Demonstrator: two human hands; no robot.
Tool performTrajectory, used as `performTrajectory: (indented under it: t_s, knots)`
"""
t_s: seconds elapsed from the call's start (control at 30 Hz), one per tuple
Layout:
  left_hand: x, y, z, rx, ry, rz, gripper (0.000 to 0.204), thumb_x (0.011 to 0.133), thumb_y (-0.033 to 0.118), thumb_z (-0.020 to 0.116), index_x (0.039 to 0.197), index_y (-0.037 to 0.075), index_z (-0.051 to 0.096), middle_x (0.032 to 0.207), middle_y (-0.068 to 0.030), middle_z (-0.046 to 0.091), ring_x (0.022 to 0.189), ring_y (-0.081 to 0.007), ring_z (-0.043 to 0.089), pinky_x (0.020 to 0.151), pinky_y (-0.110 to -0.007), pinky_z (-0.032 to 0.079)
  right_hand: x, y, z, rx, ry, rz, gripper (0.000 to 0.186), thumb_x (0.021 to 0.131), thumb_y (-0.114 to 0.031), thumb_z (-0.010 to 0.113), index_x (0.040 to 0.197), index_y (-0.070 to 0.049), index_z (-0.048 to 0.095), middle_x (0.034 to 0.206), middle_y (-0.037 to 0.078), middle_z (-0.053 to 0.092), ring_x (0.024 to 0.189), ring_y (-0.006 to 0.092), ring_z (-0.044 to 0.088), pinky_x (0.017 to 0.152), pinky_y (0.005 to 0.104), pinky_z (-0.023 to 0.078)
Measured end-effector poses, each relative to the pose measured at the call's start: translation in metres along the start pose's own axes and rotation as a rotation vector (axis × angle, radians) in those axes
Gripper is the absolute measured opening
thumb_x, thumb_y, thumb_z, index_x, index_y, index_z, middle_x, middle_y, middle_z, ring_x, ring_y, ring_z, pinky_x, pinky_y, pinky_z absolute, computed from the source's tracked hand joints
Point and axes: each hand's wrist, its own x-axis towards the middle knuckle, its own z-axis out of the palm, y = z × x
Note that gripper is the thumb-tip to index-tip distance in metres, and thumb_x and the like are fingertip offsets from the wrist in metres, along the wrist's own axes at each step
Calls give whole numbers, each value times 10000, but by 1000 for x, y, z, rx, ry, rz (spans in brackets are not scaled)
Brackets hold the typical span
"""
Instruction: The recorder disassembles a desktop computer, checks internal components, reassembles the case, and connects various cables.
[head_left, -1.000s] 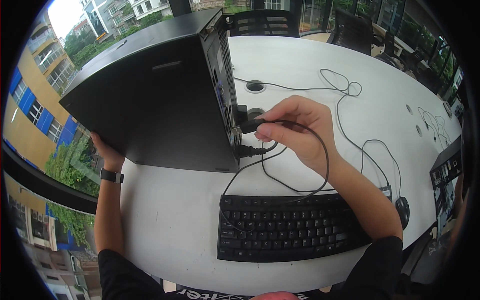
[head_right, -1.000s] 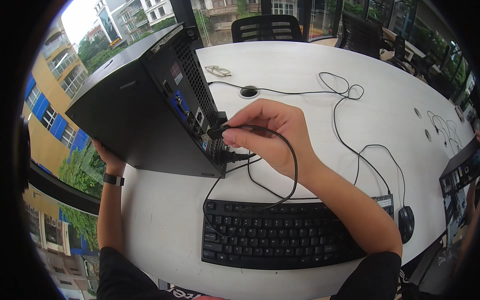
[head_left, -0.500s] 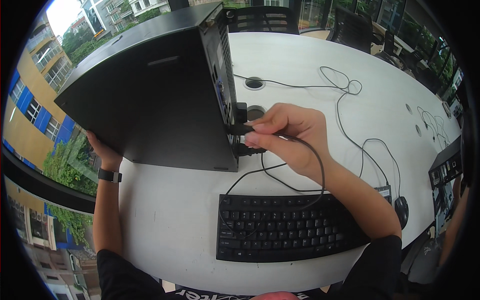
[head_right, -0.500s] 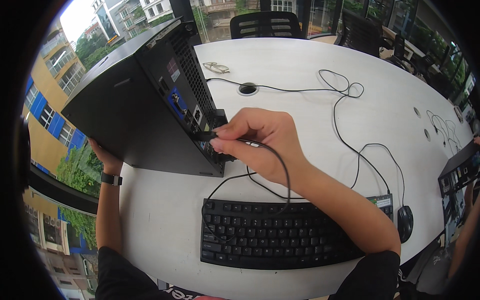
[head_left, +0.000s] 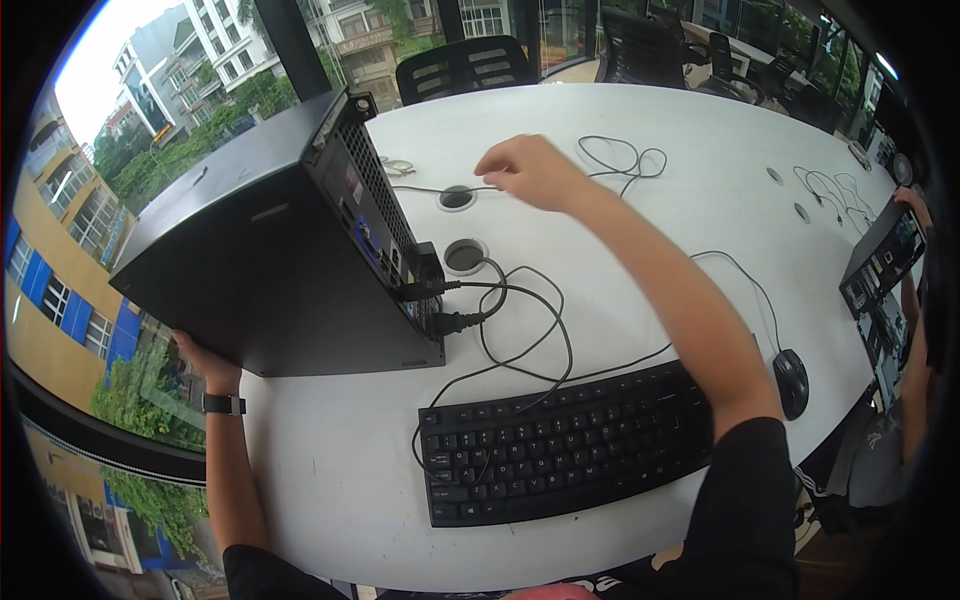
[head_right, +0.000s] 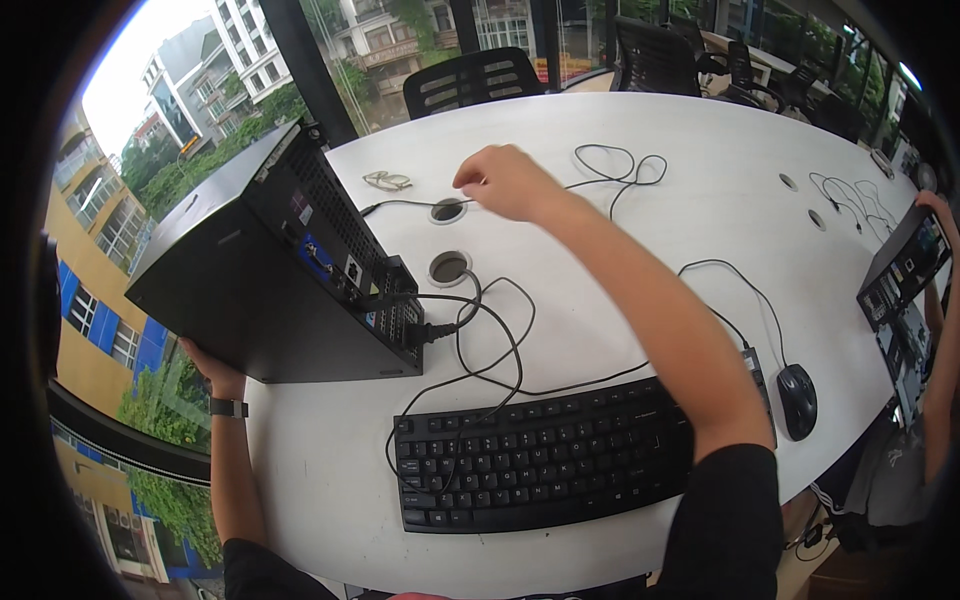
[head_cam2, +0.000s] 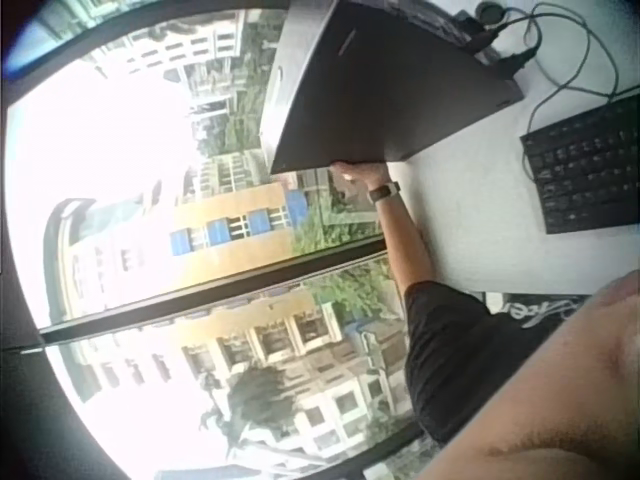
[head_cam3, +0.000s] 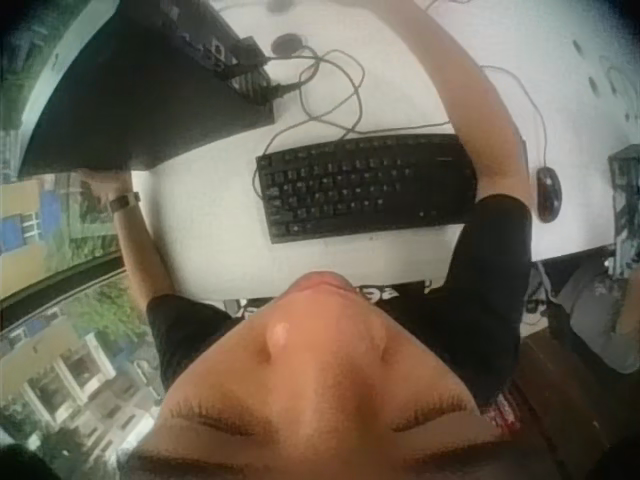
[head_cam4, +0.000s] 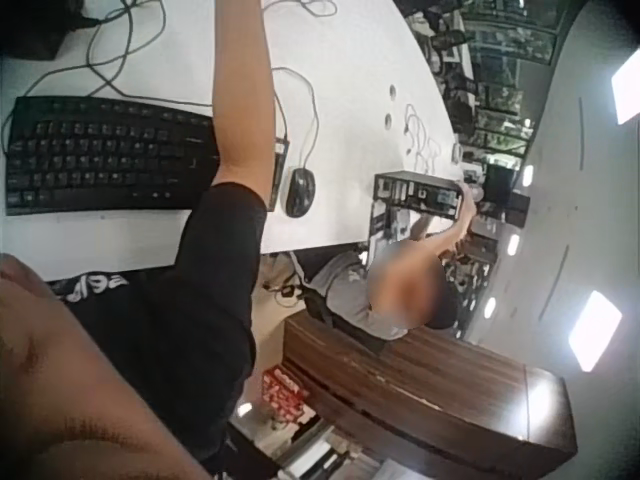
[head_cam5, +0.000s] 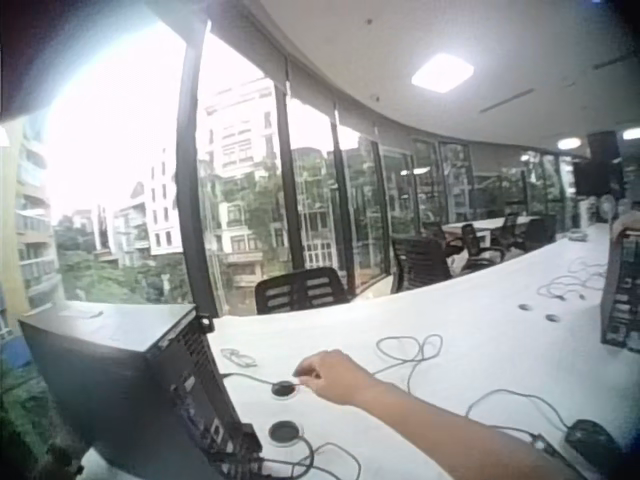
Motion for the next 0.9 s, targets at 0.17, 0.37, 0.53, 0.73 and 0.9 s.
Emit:
performTrajectory:
  t_s: [0.17, 0.37, 0.53, 0.73, 0.9]
  knots:
    - [0, -3, 0, 4, -94, 27, 828, 1020, 696, 399, 1566, 75, 360, 1527, -107, 476, 1361, -302, 505, 1144, -444, 422, 78, 16, 79, -749, 13, -265, 175, 858, -144, 625, 870, -24, 752, 959, 215, 748, 946, 376, 726, 832, 459, 582]
    - [-4, -8, 1, 34, -156, -55, 830, 1019, 695, 394, 1572, 76, 369, 1550, -99, 481, 1397, -291, 487, 1187, -420, 379, 138, 15, 153, -709, -174, -351, 196, 880, -164, 659, 1014, -47, 742, 1098, 180, 741, 1001, 355, 724, 868, 450, 582]
    - [-12, -8, 6, 56, -303, -77, 915, 974, 731, 466, 1534, 11, 396, 1484, -156, 530, 1367, -275, 516, 1175, -418, 389, 142, 12, 174, -817, -282, -360, 211, 893, -163, 663, 1048, -39, 735, 1090, 174, 743, 989, 340, 721, 867, 436, 578]
    - [-16, 3, 19, 131, -315, -13, 970, 907, 785, 536, 1458, -11, 464, 1371, -134, 586, 1272, -228, 558, 1095, -378, 431, 133, 12, 166, -851, -302, -317, 230, 910, -162, 669, 1089, -30, 728, 1080, 167, 745, 974, 323, 719, 866, 420, 573]
    - [-19, 12, 26, 158, -322, 23, 960, 900, 777, 545, 1437, -16, 478, 1351, -135, 595, 1252, -227, 560, 1063, -379, 441, 123, 10, 154, -823, -276, -303, 248, 924, -162, 673, 1123, -22, 721, 1071, 161, 748, 962, 309, 716, 865, 406, 568]
